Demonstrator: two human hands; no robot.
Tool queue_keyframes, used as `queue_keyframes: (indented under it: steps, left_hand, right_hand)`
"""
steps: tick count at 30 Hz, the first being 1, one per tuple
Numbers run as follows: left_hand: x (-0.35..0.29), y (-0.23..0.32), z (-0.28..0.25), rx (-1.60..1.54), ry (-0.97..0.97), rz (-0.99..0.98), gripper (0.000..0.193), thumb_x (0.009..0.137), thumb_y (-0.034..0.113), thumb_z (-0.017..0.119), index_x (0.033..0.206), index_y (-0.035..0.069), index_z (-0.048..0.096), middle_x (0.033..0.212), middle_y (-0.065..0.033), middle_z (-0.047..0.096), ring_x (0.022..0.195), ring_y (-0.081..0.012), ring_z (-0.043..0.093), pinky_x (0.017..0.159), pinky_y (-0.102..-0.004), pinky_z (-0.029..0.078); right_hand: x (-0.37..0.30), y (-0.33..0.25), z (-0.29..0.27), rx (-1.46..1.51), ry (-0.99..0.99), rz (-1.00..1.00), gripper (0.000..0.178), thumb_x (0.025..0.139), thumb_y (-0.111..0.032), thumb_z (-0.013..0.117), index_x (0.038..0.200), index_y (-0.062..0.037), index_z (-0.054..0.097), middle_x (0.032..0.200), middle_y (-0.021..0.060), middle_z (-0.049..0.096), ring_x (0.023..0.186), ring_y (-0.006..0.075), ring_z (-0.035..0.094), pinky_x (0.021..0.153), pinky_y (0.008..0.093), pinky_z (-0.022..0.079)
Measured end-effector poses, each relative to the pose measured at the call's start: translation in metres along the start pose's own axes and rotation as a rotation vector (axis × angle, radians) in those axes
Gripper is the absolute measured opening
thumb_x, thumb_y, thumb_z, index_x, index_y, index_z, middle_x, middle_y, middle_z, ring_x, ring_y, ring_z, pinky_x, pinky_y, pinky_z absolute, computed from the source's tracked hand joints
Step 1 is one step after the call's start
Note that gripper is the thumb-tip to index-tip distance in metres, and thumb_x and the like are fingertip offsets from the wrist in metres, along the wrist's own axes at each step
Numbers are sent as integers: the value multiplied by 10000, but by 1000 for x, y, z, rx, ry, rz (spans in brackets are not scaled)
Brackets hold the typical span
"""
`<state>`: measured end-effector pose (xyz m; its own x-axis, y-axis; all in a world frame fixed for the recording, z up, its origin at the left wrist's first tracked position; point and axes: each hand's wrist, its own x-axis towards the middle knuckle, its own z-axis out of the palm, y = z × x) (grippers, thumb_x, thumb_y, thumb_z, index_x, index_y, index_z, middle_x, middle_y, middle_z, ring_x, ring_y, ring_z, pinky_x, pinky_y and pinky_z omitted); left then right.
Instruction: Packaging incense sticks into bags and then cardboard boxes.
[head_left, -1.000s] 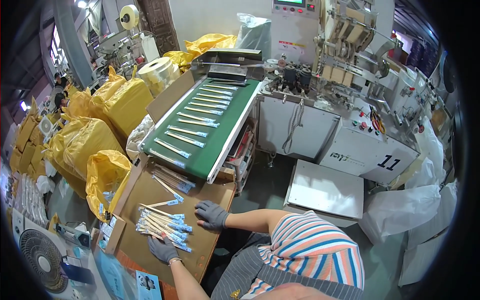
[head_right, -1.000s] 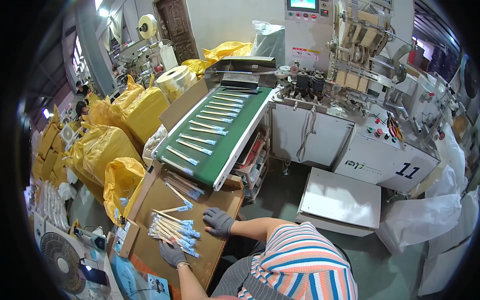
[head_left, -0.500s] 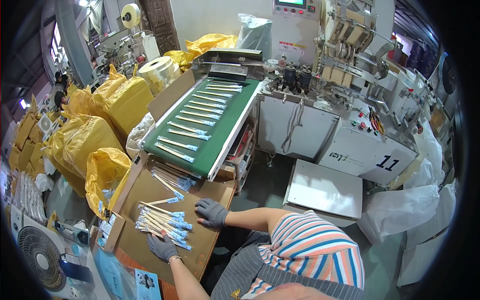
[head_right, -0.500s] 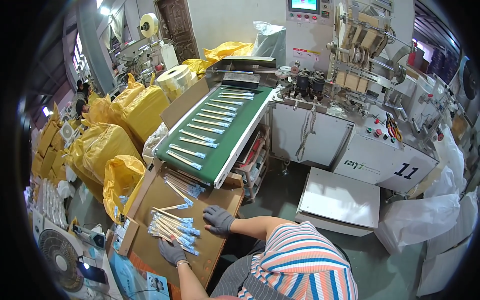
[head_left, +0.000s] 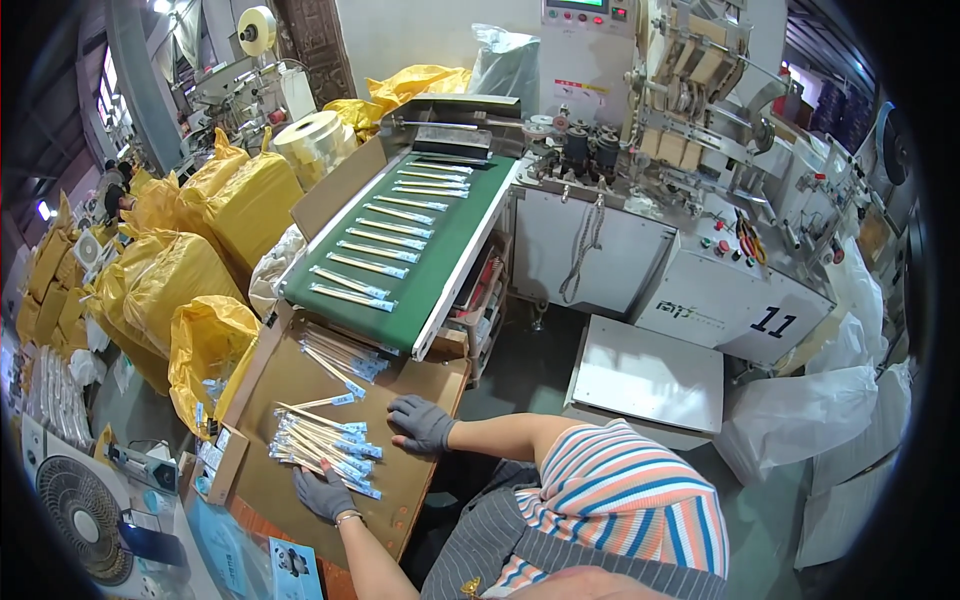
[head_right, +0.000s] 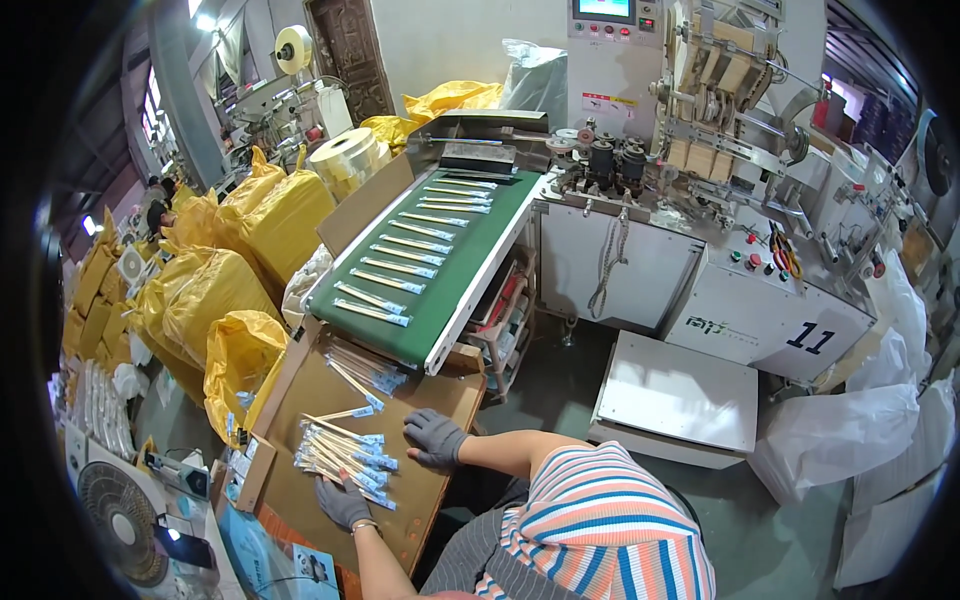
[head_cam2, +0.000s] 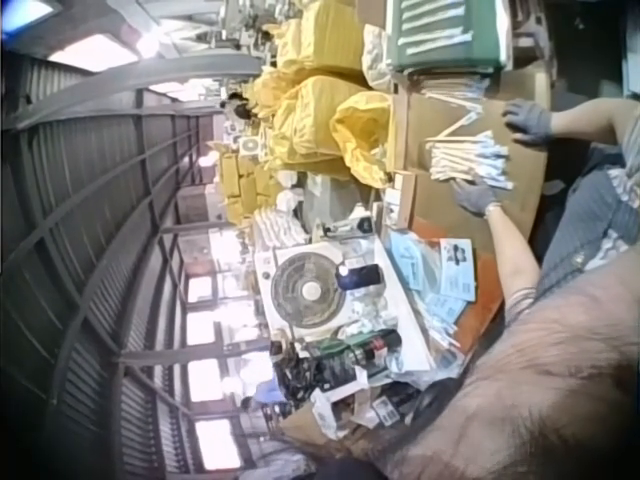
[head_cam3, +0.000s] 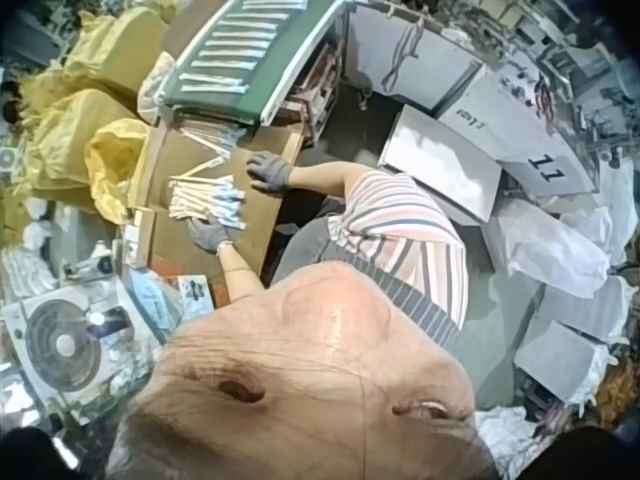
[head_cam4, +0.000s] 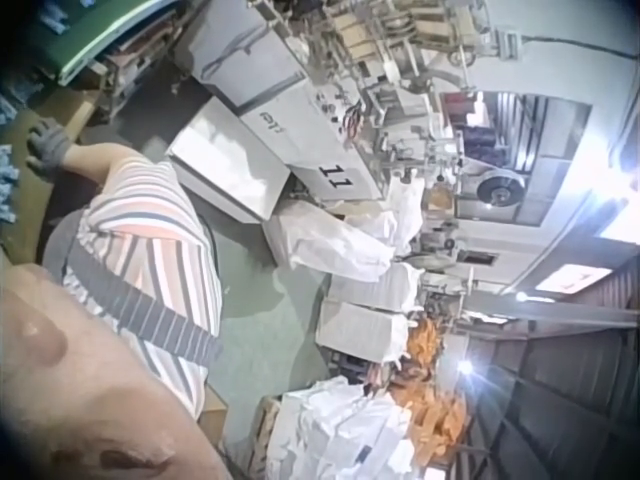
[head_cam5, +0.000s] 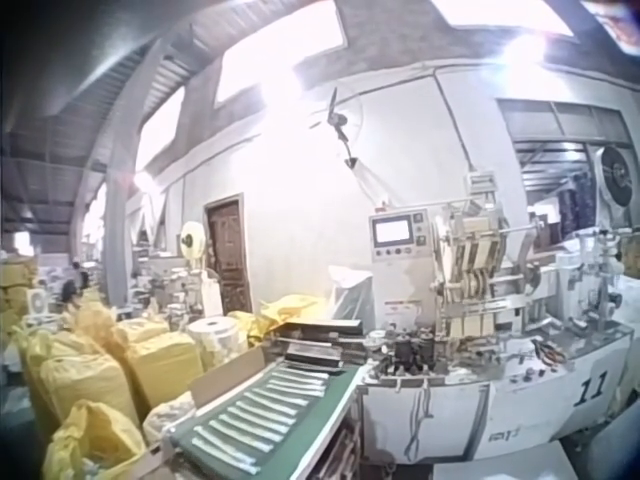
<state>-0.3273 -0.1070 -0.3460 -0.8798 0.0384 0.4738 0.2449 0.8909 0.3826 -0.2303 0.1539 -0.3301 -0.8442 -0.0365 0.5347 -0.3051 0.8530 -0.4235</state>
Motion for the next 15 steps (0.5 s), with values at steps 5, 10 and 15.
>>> queue_keyframes:
  steps: [5, 10, 15]
  left_hand:
    - [0, 3, -3, -8, 6, 4, 584, 907, 459, 506, 1154, -66, 575, 1258, -242, 536, 1195, -367, 474, 1036, -428, 331]
    - [0, 0, 2, 7, 14, 18, 585, 904, 457, 514, 1154, -68, 574, 1260, -239, 535, 1189, -366, 481, 1030, -427, 343]
    - [1, 1, -1, 2, 18, 24, 588, 901, 462, 517, 1150, -67, 578, 1262, -236, 535, 1189, -362, 483, 1030, -427, 346]
  right_hand:
    - [-1, 0, 1, 28, 8, 22, 392, 792, -330, 609, 1036, -34, 529, 1156, 190, 510, 1107, 388, 463, 952, 464, 385]
    - [-2, 1, 1, 30, 9, 28, 397, 791, -328, 610, 1043, -33, 526, 1150, 189, 509, 1106, 388, 464, 954, 465, 383]
    - [0, 0, 1, 38, 25, 13, 397, 787, -323, 615, 1042, -32, 525, 1138, 192, 508, 1099, 389, 464, 953, 467, 381]
